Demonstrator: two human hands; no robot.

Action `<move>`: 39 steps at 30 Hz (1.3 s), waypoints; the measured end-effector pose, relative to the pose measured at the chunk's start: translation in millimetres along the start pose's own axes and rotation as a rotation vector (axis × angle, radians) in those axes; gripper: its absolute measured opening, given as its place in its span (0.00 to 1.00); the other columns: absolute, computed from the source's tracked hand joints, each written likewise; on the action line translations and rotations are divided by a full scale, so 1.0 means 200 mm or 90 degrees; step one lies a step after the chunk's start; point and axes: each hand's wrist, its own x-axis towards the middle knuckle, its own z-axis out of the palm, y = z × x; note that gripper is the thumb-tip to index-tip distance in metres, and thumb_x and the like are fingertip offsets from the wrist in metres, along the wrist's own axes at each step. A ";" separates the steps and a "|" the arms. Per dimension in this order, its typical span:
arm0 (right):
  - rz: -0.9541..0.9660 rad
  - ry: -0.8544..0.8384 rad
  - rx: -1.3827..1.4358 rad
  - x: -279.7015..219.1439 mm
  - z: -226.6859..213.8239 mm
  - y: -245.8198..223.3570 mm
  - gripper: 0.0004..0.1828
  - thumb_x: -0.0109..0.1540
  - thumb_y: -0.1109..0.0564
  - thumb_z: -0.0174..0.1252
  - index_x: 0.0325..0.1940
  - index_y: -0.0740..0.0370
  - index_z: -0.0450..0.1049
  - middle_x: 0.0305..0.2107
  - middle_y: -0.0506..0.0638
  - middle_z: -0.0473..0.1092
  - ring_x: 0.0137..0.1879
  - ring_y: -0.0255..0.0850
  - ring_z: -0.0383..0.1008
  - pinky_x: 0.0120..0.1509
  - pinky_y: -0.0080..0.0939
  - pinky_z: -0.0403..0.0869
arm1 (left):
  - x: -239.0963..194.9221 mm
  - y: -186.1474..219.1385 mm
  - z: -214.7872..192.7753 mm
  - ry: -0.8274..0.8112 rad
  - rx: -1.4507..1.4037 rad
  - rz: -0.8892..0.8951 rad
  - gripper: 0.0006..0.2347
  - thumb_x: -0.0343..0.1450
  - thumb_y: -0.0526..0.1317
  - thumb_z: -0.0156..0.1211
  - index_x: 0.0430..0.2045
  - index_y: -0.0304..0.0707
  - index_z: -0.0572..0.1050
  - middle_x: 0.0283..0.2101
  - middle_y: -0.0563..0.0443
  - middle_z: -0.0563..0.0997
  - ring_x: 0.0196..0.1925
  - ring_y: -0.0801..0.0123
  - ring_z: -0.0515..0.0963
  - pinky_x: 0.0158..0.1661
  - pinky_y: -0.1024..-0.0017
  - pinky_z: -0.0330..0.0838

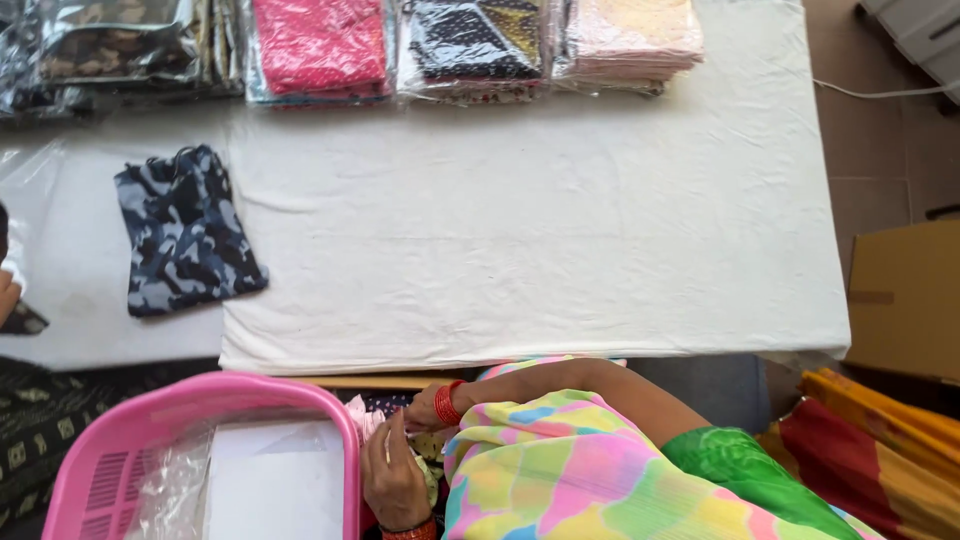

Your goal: The person folds a pink polka-dotted garment and a white garment with pink flamingo patterns on a white table. They then fold a yellow garment with small colorful patterns. The person places the folded items on the table alongside other packaged clothes.

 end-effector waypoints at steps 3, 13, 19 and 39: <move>0.090 -0.052 0.051 0.00 0.00 -0.05 0.19 0.67 0.41 0.47 0.45 0.57 0.72 0.28 0.62 0.77 0.36 0.64 0.78 0.38 0.63 0.75 | 0.09 0.21 -0.22 0.267 0.316 0.184 0.39 0.60 0.42 0.71 0.68 0.57 0.59 0.64 0.46 0.68 0.63 0.46 0.72 0.63 0.45 0.67; -0.034 -0.084 -0.128 -0.16 -0.21 -0.21 0.13 0.61 0.48 0.52 0.34 0.55 0.79 0.30 0.60 0.78 0.35 0.59 0.80 0.35 0.59 0.76 | 0.22 -0.05 -0.35 -0.014 0.420 -0.160 0.52 0.62 0.36 0.70 0.79 0.66 0.39 0.54 0.42 0.82 0.44 0.46 0.84 0.44 0.50 0.78; -0.160 -0.073 -0.165 -0.60 -0.90 -0.46 0.13 0.64 0.48 0.56 0.41 0.60 0.75 0.24 0.59 0.76 0.29 0.57 0.78 0.29 0.58 0.73 | 0.22 0.06 -0.47 -0.080 0.373 -0.259 0.51 0.67 0.32 0.68 0.80 0.65 0.34 0.47 0.39 0.84 0.40 0.44 0.85 0.40 0.50 0.79; 0.024 0.587 -0.429 -2.46 -2.46 0.25 0.09 0.67 0.70 0.58 0.51 0.66 0.77 0.39 0.56 0.76 0.40 0.46 0.78 0.43 0.40 0.77 | 0.30 -0.07 -0.40 -0.130 0.352 -0.185 0.54 0.64 0.29 0.68 0.78 0.59 0.28 0.44 0.35 0.82 0.41 0.44 0.85 0.42 0.54 0.81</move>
